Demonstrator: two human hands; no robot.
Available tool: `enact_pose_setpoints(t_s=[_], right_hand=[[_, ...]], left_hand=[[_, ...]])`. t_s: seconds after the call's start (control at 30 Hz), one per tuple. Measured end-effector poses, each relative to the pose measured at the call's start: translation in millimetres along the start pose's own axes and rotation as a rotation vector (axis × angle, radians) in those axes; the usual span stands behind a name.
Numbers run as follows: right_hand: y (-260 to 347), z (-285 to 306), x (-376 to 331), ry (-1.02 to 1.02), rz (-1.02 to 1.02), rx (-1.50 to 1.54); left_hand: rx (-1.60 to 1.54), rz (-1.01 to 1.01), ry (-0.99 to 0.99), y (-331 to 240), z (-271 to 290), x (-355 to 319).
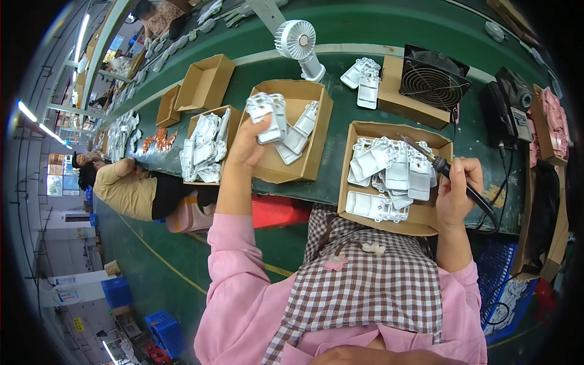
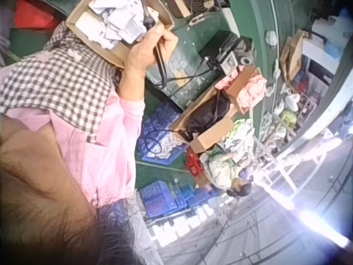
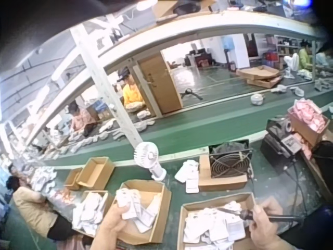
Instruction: The person uses a soldering iron to touch points on white plastic components, repeating the process for several pieces before moving the box aside to pick up more parts from another box.
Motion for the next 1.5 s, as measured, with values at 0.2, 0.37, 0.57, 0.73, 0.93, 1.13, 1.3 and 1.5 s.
enact_pose_setpoints(t_s=[0.2, 0.37, 0.57, 0.73, 0.93, 1.13, 1.3, 1.5], right_hand=[[0, 4, 5, -0.043, 0.03, 0.008], [-1, 1, 7, -0.061, 0.046, 0.082], [26, 5, -7, -0.087, 0.552, -0.737], [5, 18, -6, -0.191, 0.075, 0.174], [7, 14, -6, -0.155, 0.137, 0.149], [4, 10, -7, -0.047, 0.155, 0.075], [4, -6, -9, 0.02, 0.046, 0.052], [5, -12, -10, 0.044, 0.071, -0.045]], left_hand=[[-0.433, -0.001, 0.195, -25, -53, -17], [-0.584, 0.057, 0.404, -6, -135, -34], [-0.358, 0.037, 0.31, 37, -202, -24], [0.334, -0.153, 0.128, 54, -209, -33], [0.114, -0.031, 0.296, 59, -218, -38], [0.176, -0.124, 0.176, 58, -211, -26], [0.27, -0.156, 0.112, 54, -207, -28], [0.279, -0.128, 0.092, 58, -204, -27]])
Point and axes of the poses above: each hand's wrist, its own x-axis towards the middle knuckle, its own z-axis out of the back of the hand, y = z × x, the point moved 7 cm from there along x, towards the middle knuckle, and after that the axes turned 8 degrees about x, right-handed, at the moved point
